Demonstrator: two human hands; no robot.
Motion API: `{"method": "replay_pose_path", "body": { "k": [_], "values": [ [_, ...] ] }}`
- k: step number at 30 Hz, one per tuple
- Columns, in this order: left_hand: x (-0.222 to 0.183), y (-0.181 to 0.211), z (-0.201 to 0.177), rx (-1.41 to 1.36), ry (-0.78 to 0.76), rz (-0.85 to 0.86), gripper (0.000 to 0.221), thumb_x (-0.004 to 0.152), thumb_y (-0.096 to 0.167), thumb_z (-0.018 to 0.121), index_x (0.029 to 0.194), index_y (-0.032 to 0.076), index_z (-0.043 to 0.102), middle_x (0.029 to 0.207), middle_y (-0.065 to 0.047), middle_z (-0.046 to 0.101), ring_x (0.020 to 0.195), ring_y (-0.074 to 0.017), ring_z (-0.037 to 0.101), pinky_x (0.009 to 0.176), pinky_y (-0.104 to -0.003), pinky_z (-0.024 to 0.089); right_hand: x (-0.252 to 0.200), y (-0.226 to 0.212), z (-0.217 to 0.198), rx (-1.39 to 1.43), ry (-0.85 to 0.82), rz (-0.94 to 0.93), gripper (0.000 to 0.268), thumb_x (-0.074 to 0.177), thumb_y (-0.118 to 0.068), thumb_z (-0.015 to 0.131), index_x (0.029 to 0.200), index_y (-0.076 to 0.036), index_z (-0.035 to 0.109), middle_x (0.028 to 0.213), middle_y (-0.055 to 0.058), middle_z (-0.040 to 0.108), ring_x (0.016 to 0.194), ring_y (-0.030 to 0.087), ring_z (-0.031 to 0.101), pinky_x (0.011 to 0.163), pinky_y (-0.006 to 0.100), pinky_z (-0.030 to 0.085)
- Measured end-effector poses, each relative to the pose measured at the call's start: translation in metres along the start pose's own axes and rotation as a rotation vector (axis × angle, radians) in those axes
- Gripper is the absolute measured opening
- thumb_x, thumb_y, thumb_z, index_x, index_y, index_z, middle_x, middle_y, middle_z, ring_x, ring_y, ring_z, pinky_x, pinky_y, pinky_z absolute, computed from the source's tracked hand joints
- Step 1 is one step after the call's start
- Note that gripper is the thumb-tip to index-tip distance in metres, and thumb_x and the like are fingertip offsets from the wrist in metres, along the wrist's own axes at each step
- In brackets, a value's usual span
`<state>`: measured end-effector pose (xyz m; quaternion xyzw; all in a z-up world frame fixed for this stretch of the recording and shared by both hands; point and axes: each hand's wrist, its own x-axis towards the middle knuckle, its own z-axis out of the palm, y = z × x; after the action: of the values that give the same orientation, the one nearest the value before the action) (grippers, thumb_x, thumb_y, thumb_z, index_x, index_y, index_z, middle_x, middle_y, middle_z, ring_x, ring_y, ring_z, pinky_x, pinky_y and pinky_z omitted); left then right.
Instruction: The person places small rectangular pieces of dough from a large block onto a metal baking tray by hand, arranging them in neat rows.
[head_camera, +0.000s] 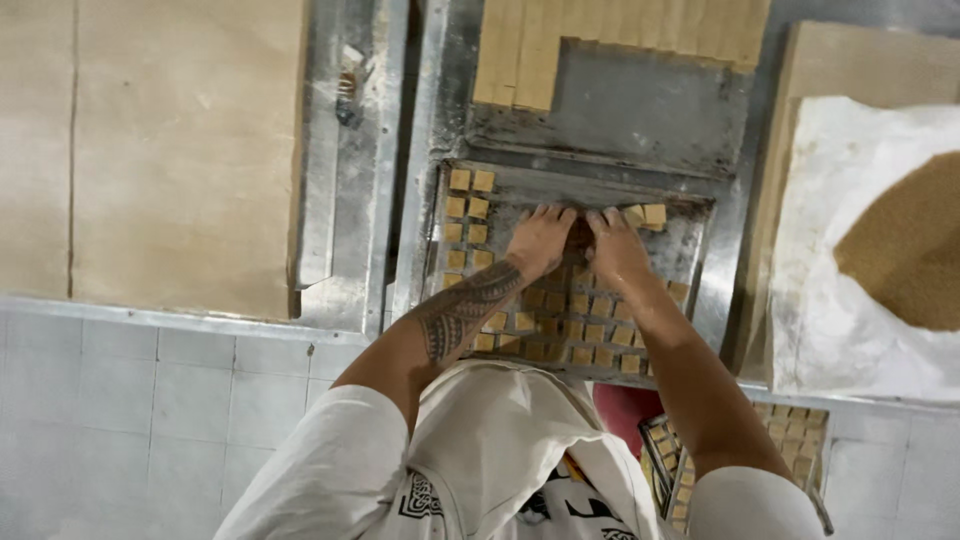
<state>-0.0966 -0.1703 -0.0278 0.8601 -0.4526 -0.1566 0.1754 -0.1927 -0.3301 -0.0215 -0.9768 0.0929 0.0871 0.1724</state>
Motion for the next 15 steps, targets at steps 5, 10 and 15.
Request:
{"method": "replay_pose_path", "body": {
  "k": [5, 10, 15],
  "values": [
    [0.019, 0.011, -0.003, 0.084, -0.035, 0.058, 0.035, 0.091, 0.007, 0.06, 0.126, 0.008, 0.062, 0.134, -0.013, 0.061, 0.128, -0.0345, 0.054, 0.104, -0.051, 0.046, -0.013, 0.016, 0.004, 0.162, 0.059, 0.092, 0.046, 0.087, -0.009, 0.071, 0.132, -0.002, 0.058, 0.132, 0.022, 0.058, 0.125, 0.043, 0.053, 0.104, 0.051, 0.046],
    [0.019, 0.01, -0.007, 0.063, -0.107, 0.052, 0.027, 0.089, 0.011, 0.062, 0.114, 0.008, 0.07, 0.128, -0.013, 0.062, 0.127, -0.0334, 0.054, 0.106, -0.051, 0.045, -0.02, 0.016, -0.001, 0.098, 0.181, 0.002, 0.023, 0.098, -0.01, 0.068, 0.119, -0.002, 0.069, 0.124, 0.018, 0.065, 0.124, 0.038, 0.058, 0.11, 0.049, 0.047],
    [0.012, 0.01, -0.012, 0.132, -0.036, 0.13, 0.027, 0.082, 0.009, 0.064, 0.108, 0.006, 0.072, 0.123, -0.016, 0.061, 0.123, -0.0346, 0.055, 0.101, -0.051, 0.046, -0.019, 0.008, -0.006, -0.019, 0.217, -0.056, 0.034, 0.082, -0.013, 0.072, 0.113, 0.002, 0.07, 0.12, 0.02, 0.065, 0.118, 0.04, 0.059, 0.098, 0.05, 0.049]
  ]
}}
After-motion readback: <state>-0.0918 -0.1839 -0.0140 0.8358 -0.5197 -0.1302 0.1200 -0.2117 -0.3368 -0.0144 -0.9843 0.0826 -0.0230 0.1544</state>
